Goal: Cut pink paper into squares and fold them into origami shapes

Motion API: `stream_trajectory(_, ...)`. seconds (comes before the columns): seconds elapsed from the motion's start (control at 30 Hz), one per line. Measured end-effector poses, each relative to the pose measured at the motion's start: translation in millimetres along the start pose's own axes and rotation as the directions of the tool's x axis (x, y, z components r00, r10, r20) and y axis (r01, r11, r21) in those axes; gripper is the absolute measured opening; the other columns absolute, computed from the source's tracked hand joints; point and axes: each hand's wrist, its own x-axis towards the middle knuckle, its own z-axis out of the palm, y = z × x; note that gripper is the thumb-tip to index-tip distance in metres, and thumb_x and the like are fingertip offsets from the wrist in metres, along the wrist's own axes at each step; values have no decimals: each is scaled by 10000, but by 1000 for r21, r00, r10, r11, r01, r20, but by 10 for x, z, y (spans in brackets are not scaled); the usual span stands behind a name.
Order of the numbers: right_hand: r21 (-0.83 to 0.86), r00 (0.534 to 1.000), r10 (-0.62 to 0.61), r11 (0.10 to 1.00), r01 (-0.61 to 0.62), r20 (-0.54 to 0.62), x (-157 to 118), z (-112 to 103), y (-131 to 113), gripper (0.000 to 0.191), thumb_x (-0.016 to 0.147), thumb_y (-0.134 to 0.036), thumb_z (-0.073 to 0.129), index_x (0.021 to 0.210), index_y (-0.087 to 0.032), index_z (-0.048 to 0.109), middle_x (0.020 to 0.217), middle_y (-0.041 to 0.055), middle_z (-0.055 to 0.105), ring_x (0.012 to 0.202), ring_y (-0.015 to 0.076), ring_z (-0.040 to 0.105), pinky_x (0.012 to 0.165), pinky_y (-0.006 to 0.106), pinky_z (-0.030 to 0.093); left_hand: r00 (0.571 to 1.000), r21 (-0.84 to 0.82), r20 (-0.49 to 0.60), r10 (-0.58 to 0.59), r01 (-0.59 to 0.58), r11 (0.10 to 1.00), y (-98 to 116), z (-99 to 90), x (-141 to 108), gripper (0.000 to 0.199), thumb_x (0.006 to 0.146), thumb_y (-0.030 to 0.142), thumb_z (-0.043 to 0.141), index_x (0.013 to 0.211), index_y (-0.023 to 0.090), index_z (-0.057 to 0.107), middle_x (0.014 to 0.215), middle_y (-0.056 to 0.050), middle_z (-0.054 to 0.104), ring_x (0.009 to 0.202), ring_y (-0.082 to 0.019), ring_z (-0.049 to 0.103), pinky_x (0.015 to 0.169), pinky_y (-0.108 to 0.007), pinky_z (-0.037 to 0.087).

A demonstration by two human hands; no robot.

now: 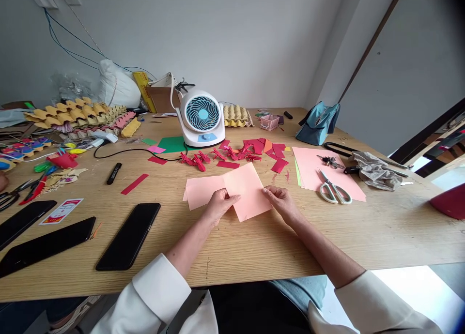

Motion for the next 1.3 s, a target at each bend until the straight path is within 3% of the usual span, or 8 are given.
stream_trajectory(0.13,27,1000,9,1000,-9,13,-1,3,-14,490,808,-612,583,601,-175,505,567,-35,404,532,99,326,524,251,252,998,111,63,27,-34,993,-16,-15,10,353,620,312,815,899,121,712,956,-121,742,932,-274,657,854,-381,477)
stream_trajectory(0.27,58,1000,-6,998,6,-5,10,3,-32,498,819,-578,592,554,-178,458,562,-34,393,551,98,341,550,252,272,999,91,39,38,-42,995,-4,-27,13,356,619,331,809,890,124,708,917,-107,744,869,-248,658,815,-357,480)
stream_trajectory(0.53,-1,983,83,996,-84,163,5,33,-60,514,747,-639,636,562,-169,540,544,-12,519,524,106,436,536,248,329,998,-6,-34,54,-55,998,63,-25,-5,402,611,383,815,901,130,698,858,-59,727,762,-184,629,719,-286,466)
stream_trajectory(0.63,-63,974,74,996,-61,215,2,38,-47,516,750,-635,638,542,-171,551,531,-3,551,506,106,449,522,247,337,996,-21,-62,71,-72,997,59,-31,3,399,611,398,815,882,133,690,802,-39,709,725,-173,616,677,-272,460)
stream_trajectory(0.87,-80,986,69,995,-57,151,17,22,6,512,780,-640,603,585,-172,540,548,-4,565,516,107,479,520,237,356,1000,-14,-10,15,-15,1000,6,-31,16,463,593,422,831,913,114,701,841,-70,724,763,-191,630,713,-294,473)
stream_trajectory(1.07,-183,971,29,983,15,237,23,8,49,489,836,-589,566,605,-157,576,566,5,588,528,106,486,526,231,365,996,8,-36,80,-79,997,37,-38,17,443,622,405,817,942,118,711,901,-77,733,785,-195,629,730,-294,469)
stream_trajectory(1.3,-220,950,51,975,18,307,11,2,34,462,835,-569,577,634,-158,637,592,16,613,555,120,515,551,240,398,986,-36,-84,147,-150,988,72,-55,17,381,629,388,815,894,130,726,845,-50,737,776,-190,629,738,-288,466)
